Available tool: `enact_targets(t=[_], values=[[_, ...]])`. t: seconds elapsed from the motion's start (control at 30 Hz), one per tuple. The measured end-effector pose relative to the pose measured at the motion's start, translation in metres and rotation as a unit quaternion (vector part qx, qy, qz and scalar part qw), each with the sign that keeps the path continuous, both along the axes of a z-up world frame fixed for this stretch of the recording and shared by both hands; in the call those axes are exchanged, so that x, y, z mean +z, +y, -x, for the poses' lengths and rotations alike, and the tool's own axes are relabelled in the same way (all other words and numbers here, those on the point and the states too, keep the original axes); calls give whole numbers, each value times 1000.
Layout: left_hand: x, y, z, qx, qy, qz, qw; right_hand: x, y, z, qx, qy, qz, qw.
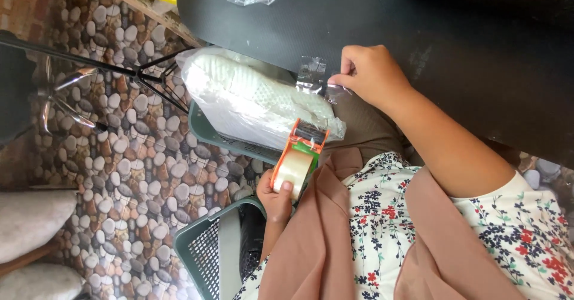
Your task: Wrapping a blue item in black bubble wrap and securing it with clear tape from a dispenser.
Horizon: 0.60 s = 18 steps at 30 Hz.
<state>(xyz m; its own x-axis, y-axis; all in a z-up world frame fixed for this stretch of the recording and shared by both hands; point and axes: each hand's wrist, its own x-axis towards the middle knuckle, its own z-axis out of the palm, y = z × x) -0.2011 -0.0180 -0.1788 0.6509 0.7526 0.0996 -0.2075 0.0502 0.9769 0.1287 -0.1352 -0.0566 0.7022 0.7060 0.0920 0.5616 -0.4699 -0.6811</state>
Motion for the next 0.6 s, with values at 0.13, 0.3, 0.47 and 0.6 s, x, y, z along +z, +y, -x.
enact_targets(t=[0.13,0.3,0.47,0.6], values=[[15,-4,-6,-26,8,4,1000,7,-1,6,5,-64,44,997],[37,-15,-9,-76,86,-4,993,10,-4,4,-146,-66,103,982],[64,-14,-23,-124,44,20,991,36,-28,41,-31,-32,-36,998],[63,-19,-32,-140,-25,-55,988,51,-30,78,55,-48,-79,994]])
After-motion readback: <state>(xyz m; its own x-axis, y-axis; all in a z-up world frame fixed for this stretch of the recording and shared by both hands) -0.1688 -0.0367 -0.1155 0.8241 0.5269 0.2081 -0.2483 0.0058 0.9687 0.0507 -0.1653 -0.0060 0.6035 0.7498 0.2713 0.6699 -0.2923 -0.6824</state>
